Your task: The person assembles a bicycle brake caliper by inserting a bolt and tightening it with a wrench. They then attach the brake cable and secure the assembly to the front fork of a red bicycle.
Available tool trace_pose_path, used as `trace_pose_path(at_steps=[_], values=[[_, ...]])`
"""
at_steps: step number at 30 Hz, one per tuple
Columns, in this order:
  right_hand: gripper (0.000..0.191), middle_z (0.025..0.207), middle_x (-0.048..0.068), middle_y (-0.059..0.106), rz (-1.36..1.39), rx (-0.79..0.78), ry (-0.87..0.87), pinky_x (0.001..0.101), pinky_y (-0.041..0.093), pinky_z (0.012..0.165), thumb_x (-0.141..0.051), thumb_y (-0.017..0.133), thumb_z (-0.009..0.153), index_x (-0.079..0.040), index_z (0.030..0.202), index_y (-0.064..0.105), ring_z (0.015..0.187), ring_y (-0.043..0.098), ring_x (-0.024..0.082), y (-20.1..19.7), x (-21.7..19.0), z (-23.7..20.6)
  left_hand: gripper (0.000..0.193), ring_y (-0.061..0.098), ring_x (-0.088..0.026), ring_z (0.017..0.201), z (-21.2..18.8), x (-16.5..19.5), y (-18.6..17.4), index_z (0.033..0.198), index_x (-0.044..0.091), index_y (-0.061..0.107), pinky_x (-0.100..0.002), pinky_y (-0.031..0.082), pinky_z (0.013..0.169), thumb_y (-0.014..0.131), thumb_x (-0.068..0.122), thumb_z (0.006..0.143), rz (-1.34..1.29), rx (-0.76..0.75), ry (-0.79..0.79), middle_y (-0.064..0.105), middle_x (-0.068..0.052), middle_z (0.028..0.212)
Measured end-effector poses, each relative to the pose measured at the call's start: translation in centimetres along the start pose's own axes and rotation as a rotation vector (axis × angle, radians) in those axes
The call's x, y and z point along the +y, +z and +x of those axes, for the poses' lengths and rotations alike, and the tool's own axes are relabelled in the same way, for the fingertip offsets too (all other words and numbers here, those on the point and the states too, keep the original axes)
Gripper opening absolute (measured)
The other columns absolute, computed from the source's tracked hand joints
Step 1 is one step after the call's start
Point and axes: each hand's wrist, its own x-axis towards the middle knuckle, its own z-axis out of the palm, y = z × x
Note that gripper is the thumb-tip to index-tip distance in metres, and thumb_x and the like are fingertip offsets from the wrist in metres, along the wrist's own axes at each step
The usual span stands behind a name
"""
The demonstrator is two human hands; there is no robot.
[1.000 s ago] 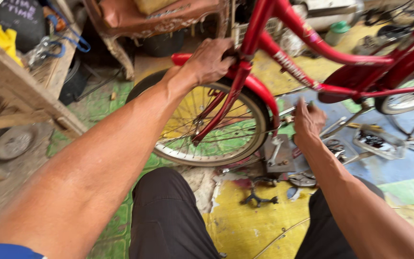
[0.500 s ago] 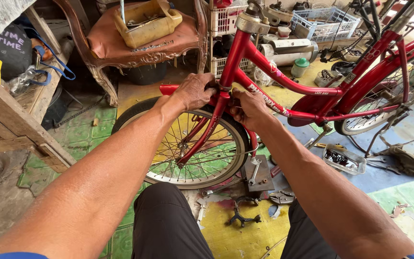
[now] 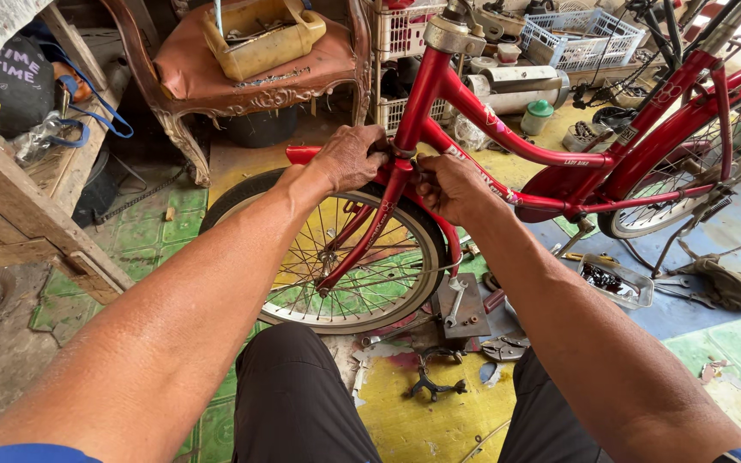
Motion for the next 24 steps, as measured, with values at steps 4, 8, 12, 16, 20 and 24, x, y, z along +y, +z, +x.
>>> trace_pose_path(at_steps=[4,8,12,16,20,24], values=[[0.013,0.064,-0.002,0.057,0.018,0.0,0.02,0.0197,0.032,0.038,-0.017,0.06,0.099,-0.009,0.089,0.064,0.05,0.051,0.006,0.35,0.01,0.33,0.026,0.071,-0.037,0.098,-0.09,-0.02,-0.04,0.111,0.005,0.067,-0.048,0.053,0.089,0.067,0.018,0.088,-0.032,0.006,0.014,0.073,-0.021,0.101],[0.011,0.066,-0.002,0.059,0.082,-0.052,0.028,0.0175,0.034,0.039,-0.013,0.059,0.099,-0.009,0.092,0.065,0.051,0.052,0.005,0.05,-0.04,0.51,0.026,0.071,-0.038,0.098,0.02,-0.09,0.01,0.11,0.004,0.067,-0.049,0.053,0.089,0.068,0.019,0.089,-0.002,0.021,0.034,0.074,-0.021,0.102],[0.01,0.067,-0.002,0.058,0.098,-0.078,0.012,0.0169,0.035,0.037,-0.013,0.059,0.099,-0.007,0.094,0.066,0.051,0.052,0.005,-0.21,-0.18,0.57,0.025,0.071,-0.038,0.098,0.17,-0.16,0.08,0.11,0.004,0.067,-0.049,0.053,0.089,0.068,0.018,0.09,0.0,0.007,0.016,0.073,-0.021,0.101],[0.009,0.068,-0.001,0.061,0.086,-0.054,0.008,0.0161,0.036,0.038,-0.009,0.059,0.098,-0.007,0.098,0.067,0.052,0.054,0.004,-0.09,-0.3,0.66,0.023,0.073,-0.034,0.096,0.16,-0.23,0.07,0.109,0.004,0.067,-0.047,0.054,0.088,0.067,0.017,0.089,-0.031,0.005,0.014,0.075,-0.018,0.1],[0.008,0.068,-0.001,0.061,0.115,-0.074,0.041,0.0162,0.037,0.038,-0.009,0.058,0.098,-0.007,0.098,0.066,0.052,0.055,0.005,-0.12,-0.41,0.66,0.023,0.072,-0.035,0.096,0.09,-0.27,0.11,0.108,0.004,0.067,-0.047,0.054,0.087,0.069,0.017,0.089,-0.033,0.02,0.026,0.074,-0.018,0.101],[0.009,0.067,-0.001,0.061,0.106,-0.045,0.053,0.0155,0.037,0.038,-0.011,0.058,0.099,-0.008,0.1,0.067,0.052,0.056,0.004,0.04,-0.49,0.38,0.023,0.073,-0.034,0.096,-0.04,-0.26,0.11,0.109,0.005,0.067,-0.045,0.055,0.087,0.068,0.017,0.089,-0.076,0.001,0.004,0.075,-0.017,0.101]])
